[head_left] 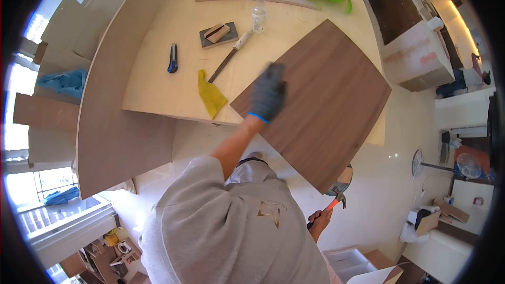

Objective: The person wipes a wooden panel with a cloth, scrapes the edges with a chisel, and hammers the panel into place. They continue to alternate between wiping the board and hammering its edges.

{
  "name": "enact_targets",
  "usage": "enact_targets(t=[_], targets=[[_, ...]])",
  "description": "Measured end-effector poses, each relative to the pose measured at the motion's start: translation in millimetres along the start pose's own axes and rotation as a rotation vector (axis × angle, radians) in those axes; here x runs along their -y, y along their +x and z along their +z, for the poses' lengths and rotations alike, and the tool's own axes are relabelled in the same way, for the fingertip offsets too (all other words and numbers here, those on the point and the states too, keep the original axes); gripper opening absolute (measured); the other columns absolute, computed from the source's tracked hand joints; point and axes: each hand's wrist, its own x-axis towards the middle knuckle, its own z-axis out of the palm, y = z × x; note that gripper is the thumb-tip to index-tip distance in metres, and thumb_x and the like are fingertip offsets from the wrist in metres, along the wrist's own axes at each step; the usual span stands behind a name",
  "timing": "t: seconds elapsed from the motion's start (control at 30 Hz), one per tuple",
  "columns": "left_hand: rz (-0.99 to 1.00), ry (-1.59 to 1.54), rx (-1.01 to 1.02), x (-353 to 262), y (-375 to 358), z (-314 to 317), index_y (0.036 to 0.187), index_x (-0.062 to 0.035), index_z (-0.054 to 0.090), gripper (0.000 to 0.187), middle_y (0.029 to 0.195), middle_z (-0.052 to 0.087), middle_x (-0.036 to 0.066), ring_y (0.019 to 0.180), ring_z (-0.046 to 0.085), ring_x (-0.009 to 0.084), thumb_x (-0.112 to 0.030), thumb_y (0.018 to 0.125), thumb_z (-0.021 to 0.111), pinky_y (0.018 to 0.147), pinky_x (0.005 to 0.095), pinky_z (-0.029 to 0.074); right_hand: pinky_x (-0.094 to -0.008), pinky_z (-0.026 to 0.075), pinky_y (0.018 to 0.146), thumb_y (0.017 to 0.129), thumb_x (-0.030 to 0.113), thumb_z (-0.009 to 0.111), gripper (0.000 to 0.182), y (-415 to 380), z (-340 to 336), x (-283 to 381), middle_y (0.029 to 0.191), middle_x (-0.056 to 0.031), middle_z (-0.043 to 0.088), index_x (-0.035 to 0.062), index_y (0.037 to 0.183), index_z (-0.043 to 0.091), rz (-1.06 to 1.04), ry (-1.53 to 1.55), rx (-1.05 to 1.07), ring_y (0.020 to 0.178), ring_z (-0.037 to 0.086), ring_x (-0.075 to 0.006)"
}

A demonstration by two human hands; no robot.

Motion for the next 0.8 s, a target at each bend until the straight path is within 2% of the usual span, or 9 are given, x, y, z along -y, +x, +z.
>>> enact_targets(t=[0.13, 0.2, 0.3, 0.33, 0.43, 0.53, 0.63, 0.77, 0.8], targets=[[-0.368, 0.522, -0.253, 135.6, -31.9, -45.0, 0.145, 0.0006, 0.041, 0.074, 0.154, 0.026, 0.036, 0.146, 0.023, 0.0465, -0.038, 0.088, 0.068, 0.119, 0.0532, 0.02, -0.0261, 0.034, 0.034, 0.107, 0.027, 0.041, 0.032, -28.0, -18.2, -17.6, 0.063, -0.0003, 0.04, 0.017, 0.137, 0.044, 0.05, 0.004, -0.049, 0.04, 0.038, -0.0118], [-0.595, 0.697, -0.06, 152.7, -46.9, -84.4, 0.139, 0.0012, 0.049, 0.067, 0.152, 0.034, 0.031, 0.145, 0.027, 0.0432, -0.038, 0.088, 0.068, 0.119, 0.0569, 0.016, -0.0269, 0.035, 0.034, 0.107, 0.027, 0.039, 0.033, -32.3, -18.8, -17.1, 0.064, -0.0005, 0.039, 0.0172, 0.138, 0.044, 0.109, 0.028, -0.113, 0.041, 0.037, -0.0121], [-0.578, 0.509, -0.086, 196.8, -69.7, -101.5, 0.129, 0.0012, 0.058, 0.053, 0.145, 0.045, 0.028, 0.14, 0.036, 0.0413, -0.034, 0.09, 0.067, 0.116, 0.0543, 0.026, -0.0277, 0.035, 0.035, 0.106, 0.026, 0.039, 0.034, -28.2, -29.2, -22.5, 0.065, -0.0005, 0.039, 0.0194, 0.139, 0.043, 0.18, 0.022, -0.15, 0.042, 0.037, -0.0125], [-0.48, 0.295, -0.468, 221.1, -69.5, -91.5, 0.12, 0.0011, 0.062, 0.043, 0.133, 0.056, 0.023, 0.126, 0.051, 0.0416, -0.03, 0.091, 0.065, 0.108, 0.0501, 0.039, -0.0275, 0.035, 0.035, 0.105, 0.026, 0.039, 0.034, -26.2, -31.1, -25.2, 0.065, -0.0005, 0.039, 0.0198, 0.139, 0.043, 0.176, 0.036, -0.161, 0.042, 0.037, -0.0125], [-0.616, 0.064, -0.682, 230.4, -18.6, -143.0, 0.121, -0.001, 0.062, 0.043, 0.128, 0.06, 0.024, 0.113, 0.06, 0.044, -0.032, 0.092, 0.065, 0.097, 0.0472, 0.05, -0.0267, 0.036, 0.034, 0.105, 0.026, 0.04, 0.034, -14.1, -41.4, -29.0, 0.065, -0.0003, 0.039, 0.0212, 0.139, 0.043, 0.15, 0.041, -0.142, 0.042, 0.038, -0.0125], [-0.906, 0.45, -0.311, 259.7, 41.0, -172.7, 0.12, -0.0033, 0.063, 0.049, 0.124, 0.063, 0.022, 0.108, 0.064, 0.0416, -0.039, 0.087, 0.07, 0.093, 0.048, 0.052, -0.0264, 0.035, 0.033, 0.106, 0.026, 0.041, 0.034, -4.7, -36.9, -25.1, 0.062, -0.0001, 0.039, 0.0213, 0.139, 0.043, 0.096, 0.022, -0.113, 0.04, 0.037, -0.0121], [-0.869, 0.676, 0.077, 263.2, 56.0, -188.2, 0.115, -0.0054, 0.066, 0.052, 0.116, 0.066, 0.024, 0.107, 0.066, 0.0379, -0.045, 0.082, 0.072, 0.089, 0.0472, 0.054, -0.026, 0.034, 0.032, 0.106, 0.027, 0.042, 0.032, -12.1, -22.4, -11.5, 0.061, 0.0002, 0.039, 0.0202, 0.137, 0.044, 0.067, 0.015, -0.118, 0.038, 0.037, -0.0117], [-0.868, 0.432, 0.18, 283.4, 59.3, -197.6, 0.103, -0.0053, 0.072, 0.045, 0.101, 0.071, 0.021, 0.097, 0.07, 0.0361, -0.043, 0.079, 0.071, 0.085, 0.0465, 0.055, -0.0255, 0.034, 0.032, 0.107, 0.026, 0.042, 0.026, -32.7, -8.6, -6.1, 0.061, 0.0002, 0.041, 0.0187, 0.131, 0.046, 0.02, 0.044, -0.13, 0.038, 0.038, -0.0117], [-0.723, 0.434, 0.144, 274.4, 54.6, -188.7, 0.103, -0.0059, 0.072, 0.045, 0.102, 0.071, 0.021, 0.096, 0.07, 0.0366, -0.043, 0.078, 0.071, 0.085, 0.047, 0.055, -0.0257, 0.034, 0.033, 0.107, 0.026, 0.042, 0.026, -32.9, -8.2, -12.7, 0.061, 0.0001, 0.041, 0.0188, 0.132, 0.046, 0.008, 0.047, -0.115, 0.038, 0.038, -0.0116]])
